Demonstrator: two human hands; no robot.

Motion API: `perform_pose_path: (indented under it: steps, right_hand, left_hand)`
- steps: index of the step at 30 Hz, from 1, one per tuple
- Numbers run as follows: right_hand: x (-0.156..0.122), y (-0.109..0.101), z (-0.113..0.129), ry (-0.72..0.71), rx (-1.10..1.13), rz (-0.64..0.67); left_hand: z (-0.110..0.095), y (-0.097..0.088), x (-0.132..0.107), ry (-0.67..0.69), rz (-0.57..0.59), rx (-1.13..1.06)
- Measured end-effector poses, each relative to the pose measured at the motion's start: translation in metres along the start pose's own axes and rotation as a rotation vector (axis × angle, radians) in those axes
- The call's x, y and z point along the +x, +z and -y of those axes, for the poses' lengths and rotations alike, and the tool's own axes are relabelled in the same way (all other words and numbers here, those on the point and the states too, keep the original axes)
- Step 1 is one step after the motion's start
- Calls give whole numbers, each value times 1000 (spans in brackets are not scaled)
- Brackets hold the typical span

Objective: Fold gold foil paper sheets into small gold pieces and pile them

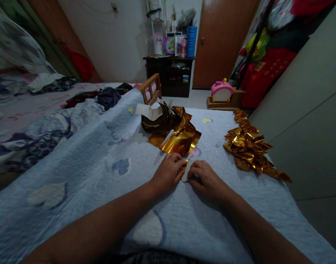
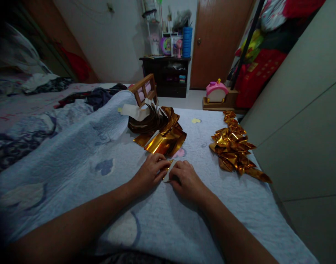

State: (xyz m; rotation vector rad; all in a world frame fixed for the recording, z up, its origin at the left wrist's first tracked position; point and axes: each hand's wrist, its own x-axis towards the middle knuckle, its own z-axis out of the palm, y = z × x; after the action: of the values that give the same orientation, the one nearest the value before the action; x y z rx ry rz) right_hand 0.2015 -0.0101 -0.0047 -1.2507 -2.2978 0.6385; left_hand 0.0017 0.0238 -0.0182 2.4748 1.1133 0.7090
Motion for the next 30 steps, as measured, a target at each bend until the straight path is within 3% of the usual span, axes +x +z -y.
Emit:
perform_pose_path:
  steps: [8, 16, 30]
  right_hand:
    - [2, 2, -4, 47, 50, -43]
    - [9, 8, 1, 137, -8, -77]
    - [12, 16, 2, 223, -120, -81]
  left_hand:
    - [-3, -4, -2, 14, 97, -86]
    - [-8, -7, -7, -48, 52, -28]
    - [-5, -12, -4, -59, 195, -156]
